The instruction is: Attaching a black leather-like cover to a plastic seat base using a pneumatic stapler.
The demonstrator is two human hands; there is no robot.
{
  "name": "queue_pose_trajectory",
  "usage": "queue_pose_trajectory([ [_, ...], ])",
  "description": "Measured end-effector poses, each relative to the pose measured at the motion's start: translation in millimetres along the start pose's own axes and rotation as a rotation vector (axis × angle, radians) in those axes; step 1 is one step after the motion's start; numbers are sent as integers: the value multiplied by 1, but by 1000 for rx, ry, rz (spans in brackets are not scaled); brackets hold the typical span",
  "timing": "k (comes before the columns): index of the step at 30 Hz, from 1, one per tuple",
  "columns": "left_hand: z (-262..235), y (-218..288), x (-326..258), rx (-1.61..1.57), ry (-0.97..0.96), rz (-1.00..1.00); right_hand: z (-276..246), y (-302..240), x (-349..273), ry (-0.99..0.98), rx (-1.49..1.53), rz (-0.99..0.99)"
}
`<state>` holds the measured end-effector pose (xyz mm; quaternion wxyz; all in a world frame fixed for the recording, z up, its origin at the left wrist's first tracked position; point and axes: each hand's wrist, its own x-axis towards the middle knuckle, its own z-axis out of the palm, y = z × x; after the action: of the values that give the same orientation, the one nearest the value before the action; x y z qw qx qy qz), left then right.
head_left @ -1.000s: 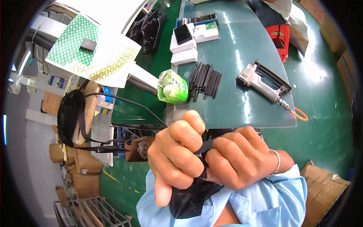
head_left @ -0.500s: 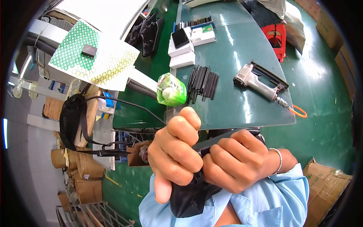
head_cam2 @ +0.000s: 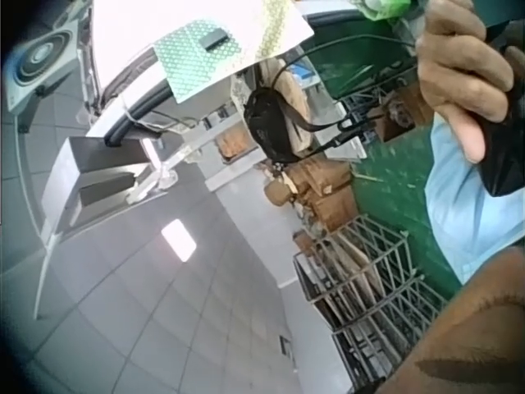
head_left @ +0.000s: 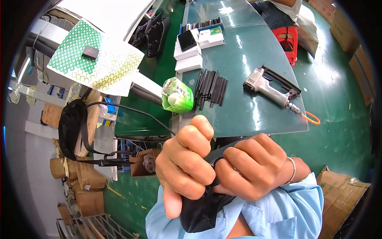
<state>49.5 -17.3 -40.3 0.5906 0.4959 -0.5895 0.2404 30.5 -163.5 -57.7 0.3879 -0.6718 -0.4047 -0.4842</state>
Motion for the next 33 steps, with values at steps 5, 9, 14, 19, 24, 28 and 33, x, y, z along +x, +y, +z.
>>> queue_pose_trajectory([
  [5, 2, -1, -2, -6, 35, 14, -21, -2, 5, -168, -11, 53],
  [9, 4, -2, -1, 8, 33, 10, -18, 4, 6, -188, 35, 56],
  [14, 4, 2, -3, -4, 58, -1, -1, -4, -7, -60, -61, 28],
  [19, 4, 3, 1, -4, 16, -12, -22, 14, 2, -282, 186, -147],
  [24, 7, 2, 1, -23, 26, -10, -15, 7, -8, -285, 317, -162],
  [28, 10, 2, 0, -113, 37, -31, -5, 0, -20, -184, 433, -3],
  [33, 4, 2, 1, -191, -86, -97, -6, -4, -23, -170, 413, 37],
])
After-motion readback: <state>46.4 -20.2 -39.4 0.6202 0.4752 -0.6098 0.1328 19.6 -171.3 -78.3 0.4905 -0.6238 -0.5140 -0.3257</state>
